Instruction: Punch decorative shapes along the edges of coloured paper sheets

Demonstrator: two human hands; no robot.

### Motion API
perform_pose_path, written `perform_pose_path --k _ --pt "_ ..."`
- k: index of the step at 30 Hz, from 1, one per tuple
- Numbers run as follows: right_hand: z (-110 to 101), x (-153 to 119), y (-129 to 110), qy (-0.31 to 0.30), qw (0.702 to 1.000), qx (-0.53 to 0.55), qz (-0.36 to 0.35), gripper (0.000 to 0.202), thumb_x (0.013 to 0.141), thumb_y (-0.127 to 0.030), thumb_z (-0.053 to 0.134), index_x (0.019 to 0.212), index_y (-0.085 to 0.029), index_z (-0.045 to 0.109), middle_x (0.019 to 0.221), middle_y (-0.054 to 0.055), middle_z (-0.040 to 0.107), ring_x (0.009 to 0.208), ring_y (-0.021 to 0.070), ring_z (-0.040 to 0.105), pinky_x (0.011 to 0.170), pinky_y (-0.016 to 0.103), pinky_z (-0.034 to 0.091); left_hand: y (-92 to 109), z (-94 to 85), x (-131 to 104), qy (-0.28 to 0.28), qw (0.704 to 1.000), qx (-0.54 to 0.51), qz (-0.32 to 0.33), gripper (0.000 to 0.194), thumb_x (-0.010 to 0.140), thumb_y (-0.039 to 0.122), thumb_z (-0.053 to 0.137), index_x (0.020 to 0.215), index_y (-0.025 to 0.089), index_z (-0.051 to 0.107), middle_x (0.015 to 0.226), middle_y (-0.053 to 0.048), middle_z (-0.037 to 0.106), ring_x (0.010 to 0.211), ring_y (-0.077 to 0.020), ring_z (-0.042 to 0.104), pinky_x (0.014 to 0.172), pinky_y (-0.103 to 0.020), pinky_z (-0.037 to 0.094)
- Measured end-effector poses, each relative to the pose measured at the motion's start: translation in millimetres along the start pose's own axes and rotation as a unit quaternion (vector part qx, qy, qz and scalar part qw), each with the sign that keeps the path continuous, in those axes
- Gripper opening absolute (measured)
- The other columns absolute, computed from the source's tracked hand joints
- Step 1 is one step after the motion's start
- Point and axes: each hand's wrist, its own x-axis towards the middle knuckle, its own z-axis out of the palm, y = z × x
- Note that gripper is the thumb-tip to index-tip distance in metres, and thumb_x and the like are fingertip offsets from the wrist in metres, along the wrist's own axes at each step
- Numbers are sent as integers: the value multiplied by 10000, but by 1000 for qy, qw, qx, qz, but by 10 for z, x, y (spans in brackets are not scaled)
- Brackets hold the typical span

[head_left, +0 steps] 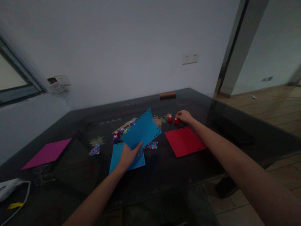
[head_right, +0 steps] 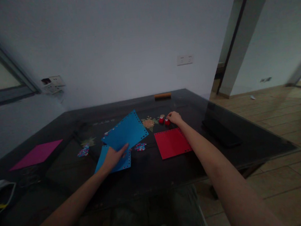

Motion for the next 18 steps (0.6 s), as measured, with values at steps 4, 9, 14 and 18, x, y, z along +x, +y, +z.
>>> perform_pose_path --k 4,9,14,18 --pt "-24 -48 -38 -7 1000 -7 21 248 822 -329 575 947 -161 707 864 110 711 745 194 665 691 273 470 21 0 -8 -3 1000 1 1 410 804 473 527 491 217 461 424 21 501 400 -140 486 512 -263 420" --pt "-18 -80 -98 -15 999 -6 45 296 838 -396 551 914 -151 699 744 93 704 568 163 638 613 265 460 31 5 -11 -2 1000 -2 -9 393 793 469 534 501 213 472 426 18 505 399 -141 486 488 -262 421" --pt "10 -88 -138 -7 998 0 56 301 837 -402 555 905 -142 690 737 96 705 640 177 661 635 258 455 31 5 -7 6 1000 3 -7 354 780 470 542 540 212 506 437 14 520 412 -154 506 489 -269 430" --pt "29 -105 -152 -6 998 4 64 314 855 -397 530 939 -134 680 744 93 708 626 161 660 622 242 454 47 3 -8 2 1000 -1 -6 364 781 467 540 526 209 499 439 8 525 414 -153 509 494 -272 436"
